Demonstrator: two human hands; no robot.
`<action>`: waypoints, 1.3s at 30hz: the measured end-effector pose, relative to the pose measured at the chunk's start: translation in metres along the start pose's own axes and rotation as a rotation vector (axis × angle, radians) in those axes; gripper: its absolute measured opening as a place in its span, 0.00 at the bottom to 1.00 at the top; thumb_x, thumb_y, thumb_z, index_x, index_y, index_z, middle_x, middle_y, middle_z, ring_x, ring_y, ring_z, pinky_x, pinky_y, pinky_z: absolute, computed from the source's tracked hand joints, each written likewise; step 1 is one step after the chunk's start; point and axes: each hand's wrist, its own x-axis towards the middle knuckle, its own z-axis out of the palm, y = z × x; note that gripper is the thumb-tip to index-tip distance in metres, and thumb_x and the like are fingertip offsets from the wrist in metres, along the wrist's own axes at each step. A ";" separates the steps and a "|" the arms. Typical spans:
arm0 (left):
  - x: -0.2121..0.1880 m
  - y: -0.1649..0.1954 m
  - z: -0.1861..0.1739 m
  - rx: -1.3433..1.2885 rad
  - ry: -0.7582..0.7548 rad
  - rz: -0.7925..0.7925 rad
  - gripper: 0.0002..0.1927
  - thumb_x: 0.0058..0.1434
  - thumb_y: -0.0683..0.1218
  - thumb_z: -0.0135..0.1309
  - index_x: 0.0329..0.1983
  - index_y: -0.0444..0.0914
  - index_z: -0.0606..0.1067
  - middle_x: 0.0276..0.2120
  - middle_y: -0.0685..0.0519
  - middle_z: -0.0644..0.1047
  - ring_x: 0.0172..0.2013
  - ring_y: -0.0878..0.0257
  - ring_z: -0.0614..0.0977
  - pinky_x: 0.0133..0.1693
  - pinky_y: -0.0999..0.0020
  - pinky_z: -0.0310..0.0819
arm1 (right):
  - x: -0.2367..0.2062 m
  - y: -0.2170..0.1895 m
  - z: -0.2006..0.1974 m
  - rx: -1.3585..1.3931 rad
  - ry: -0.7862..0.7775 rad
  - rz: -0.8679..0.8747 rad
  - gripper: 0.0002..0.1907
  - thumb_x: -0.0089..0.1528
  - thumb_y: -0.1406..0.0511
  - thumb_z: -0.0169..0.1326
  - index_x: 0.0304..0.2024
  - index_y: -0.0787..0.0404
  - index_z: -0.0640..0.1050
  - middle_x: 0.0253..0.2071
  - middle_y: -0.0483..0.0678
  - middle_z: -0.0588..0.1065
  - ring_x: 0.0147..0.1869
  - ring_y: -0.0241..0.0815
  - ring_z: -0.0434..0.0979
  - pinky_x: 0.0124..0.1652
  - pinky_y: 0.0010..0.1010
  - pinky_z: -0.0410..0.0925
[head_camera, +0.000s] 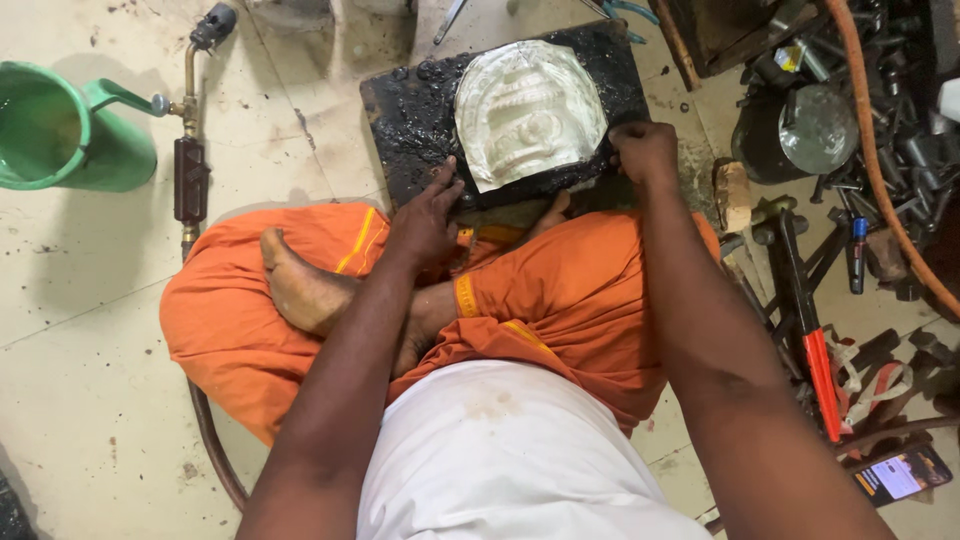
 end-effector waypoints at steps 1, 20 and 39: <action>-0.003 -0.001 -0.001 -0.006 0.040 0.019 0.32 0.53 0.39 0.57 0.65 0.41 0.73 0.76 0.57 0.57 0.64 0.51 0.74 0.58 0.58 0.72 | -0.003 0.000 0.000 -0.015 0.012 -0.008 0.09 0.61 0.66 0.61 0.38 0.67 0.84 0.26 0.47 0.79 0.24 0.35 0.79 0.22 0.26 0.69; -0.148 0.010 -0.095 0.189 0.303 0.209 0.26 0.53 0.42 0.57 0.57 0.34 0.76 0.58 0.46 0.78 0.42 0.51 0.82 0.45 0.54 0.75 | -0.122 -0.085 0.085 -1.035 -0.256 -0.820 0.39 0.58 0.47 0.66 0.68 0.47 0.70 0.75 0.63 0.50 0.78 0.66 0.48 0.64 0.59 0.56; -0.169 -0.025 -0.082 0.022 0.380 0.263 0.19 0.58 0.43 0.57 0.53 0.36 0.79 0.52 0.49 0.81 0.43 0.55 0.82 0.45 0.56 0.75 | -0.092 -0.039 0.077 -0.115 0.310 -0.416 0.22 0.73 0.71 0.40 0.66 0.47 0.72 0.60 0.47 0.81 0.36 0.48 0.64 0.39 0.27 0.61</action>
